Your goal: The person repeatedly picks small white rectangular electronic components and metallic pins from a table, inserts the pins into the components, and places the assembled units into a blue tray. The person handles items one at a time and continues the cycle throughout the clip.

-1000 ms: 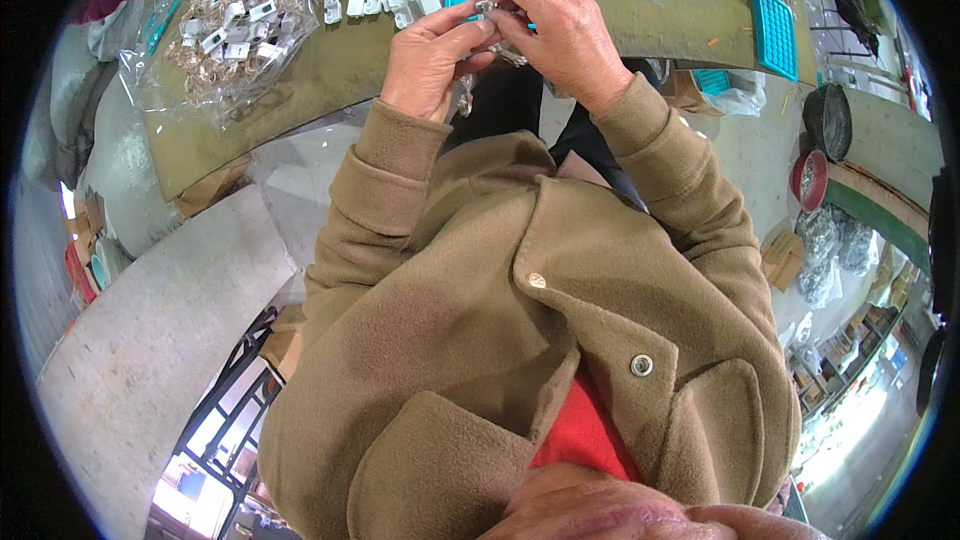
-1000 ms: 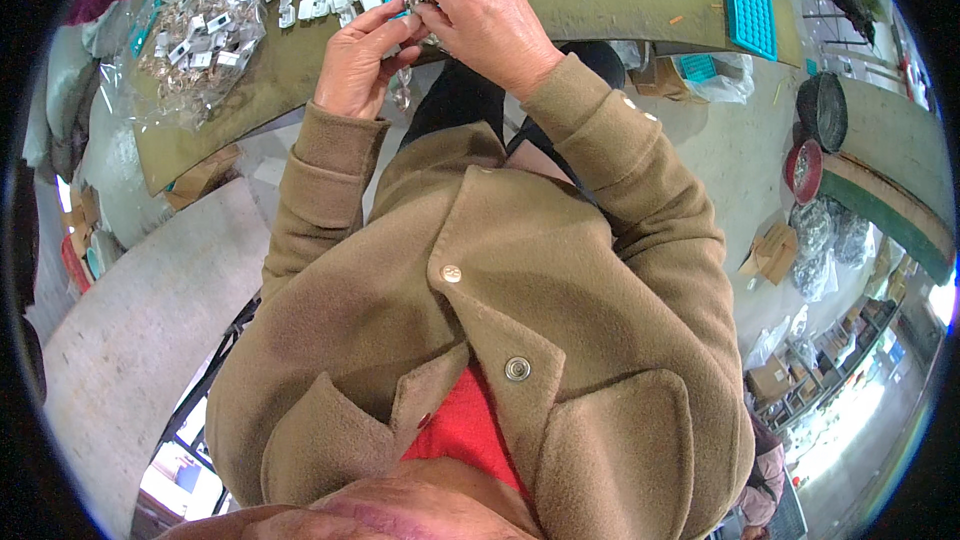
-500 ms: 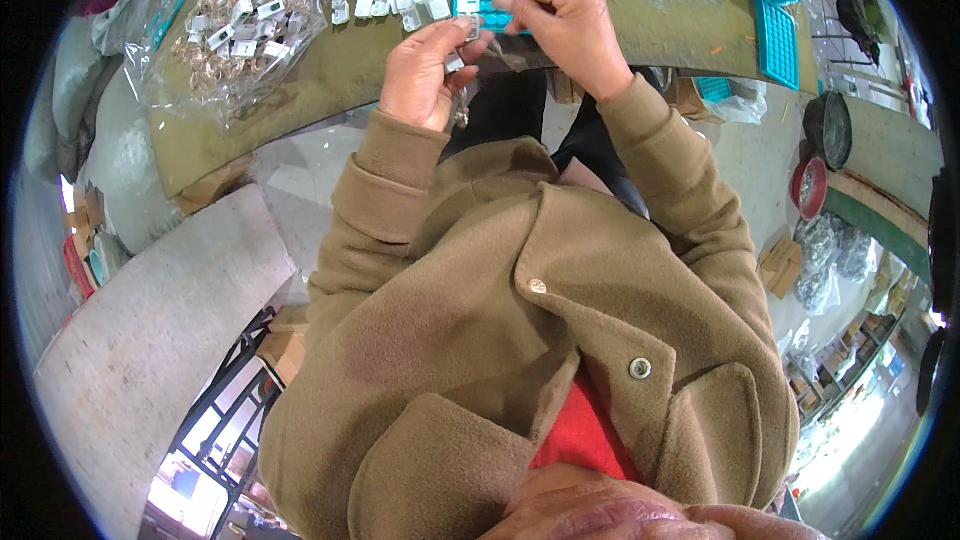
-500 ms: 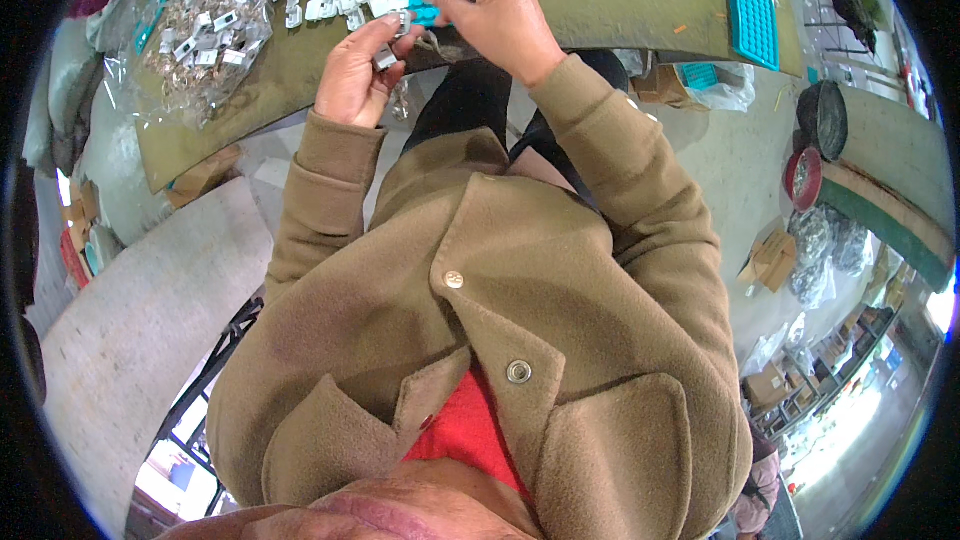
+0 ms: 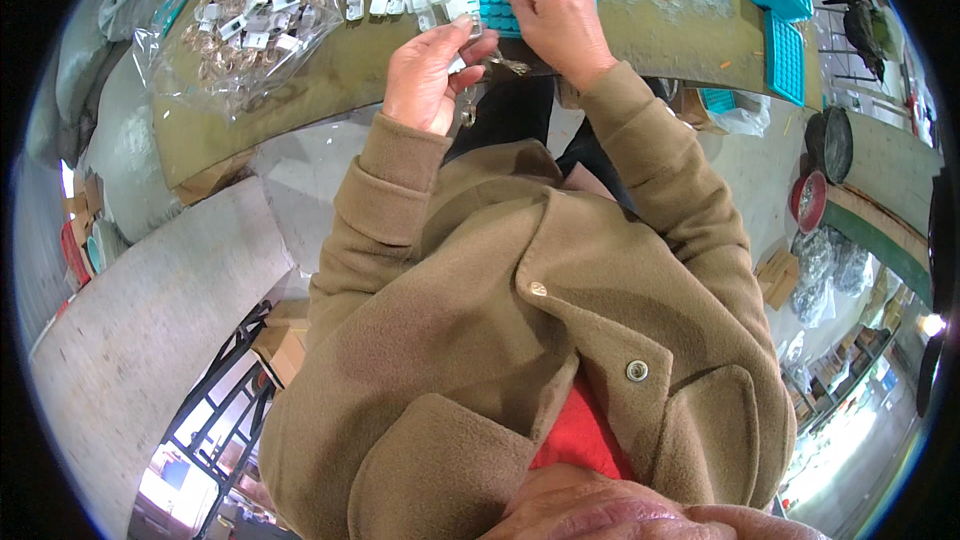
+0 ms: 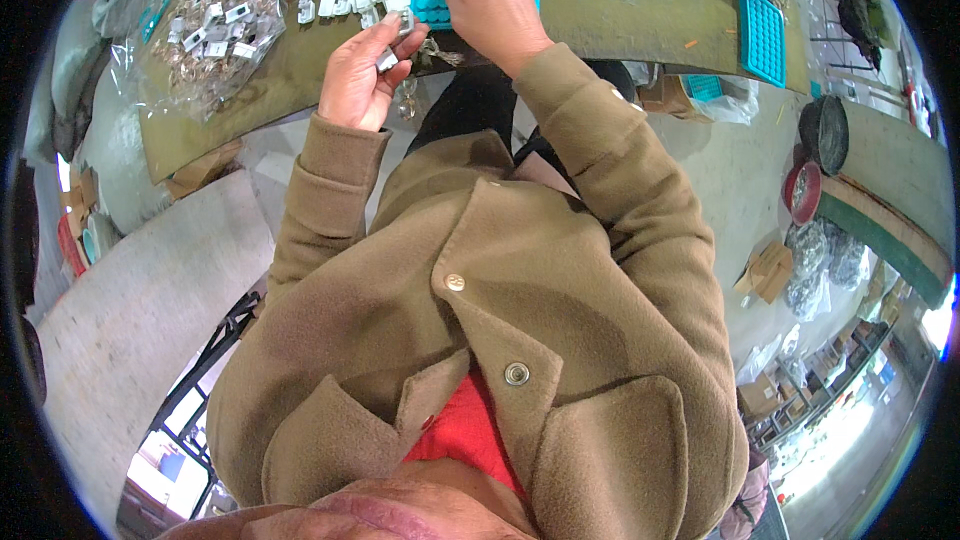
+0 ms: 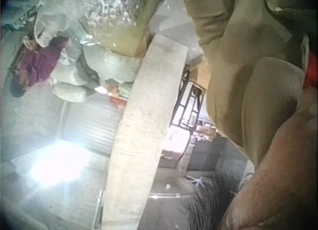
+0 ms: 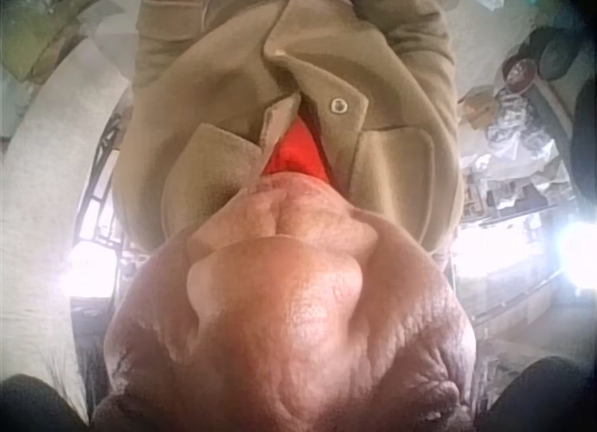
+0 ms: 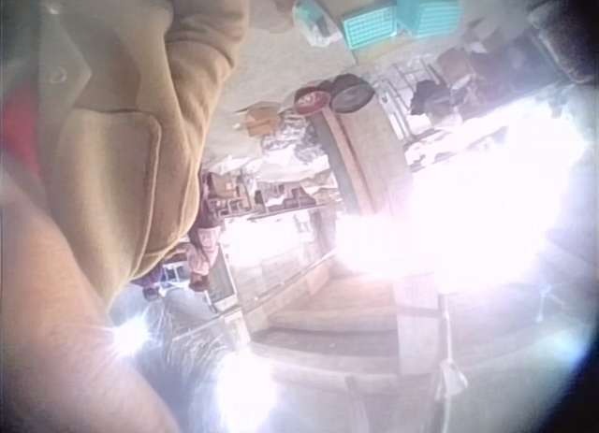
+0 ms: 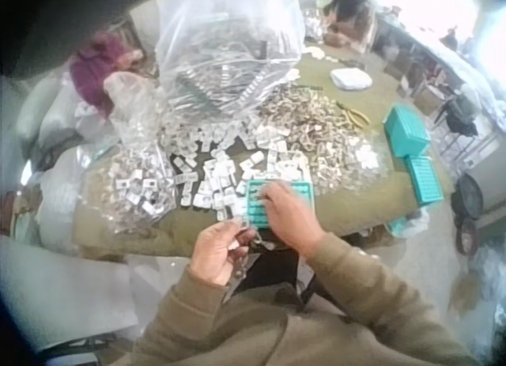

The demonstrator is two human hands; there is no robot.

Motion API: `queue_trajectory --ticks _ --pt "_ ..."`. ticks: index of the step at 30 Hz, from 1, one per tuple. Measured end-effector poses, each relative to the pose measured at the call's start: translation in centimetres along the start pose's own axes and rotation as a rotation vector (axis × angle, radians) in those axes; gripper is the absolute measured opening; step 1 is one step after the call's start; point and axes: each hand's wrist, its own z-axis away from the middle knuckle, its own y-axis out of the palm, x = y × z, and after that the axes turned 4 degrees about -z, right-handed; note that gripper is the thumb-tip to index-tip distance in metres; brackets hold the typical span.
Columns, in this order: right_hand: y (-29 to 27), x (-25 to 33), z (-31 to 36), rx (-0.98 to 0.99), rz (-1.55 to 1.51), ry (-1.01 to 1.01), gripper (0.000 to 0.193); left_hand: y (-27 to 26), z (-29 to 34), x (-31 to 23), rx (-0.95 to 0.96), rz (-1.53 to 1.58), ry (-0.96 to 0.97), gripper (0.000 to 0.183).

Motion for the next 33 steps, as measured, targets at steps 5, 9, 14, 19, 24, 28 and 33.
queue_trajectory --ticks 5,9,14,19,24,28,33 --pt "-1.5 1.0 1.1 0.017 -0.447 0.142 0.013 0.7 0.4 -0.1 0.077 -0.055 -0.006 0.021" --pt "-2.3 2.0 2.1 -0.024 -0.502 0.099 0.011 1.5 0.8 0.2 0.093 -0.096 -0.016 0.022" --pt "-2.5 2.2 2.6 -0.128 -0.255 -0.176 0.011 2.1 1.5 0.4 0.117 -0.105 0.000 0.021" --pt "-3.3 2.1 3.2 -0.095 -0.148 -0.288 0.010 2.7 2.0 1.1 0.061 -0.103 0.033 0.023" --pt "-4.2 2.2 3.4 -0.011 -0.205 -0.238 0.009 3.6 2.3 2.5 0.010 -0.100 0.162 0.027" --pt "-4.8 2.0 3.7 0.105 -0.526 0.114 0.015 3.8 2.8 2.8 0.030 -0.226 0.283 0.028" --pt "-4.6 1.9 4.1 0.075 -0.832 0.474 0.015 3.7 3.2 2.6 0.062 -0.219 0.254 0.027"
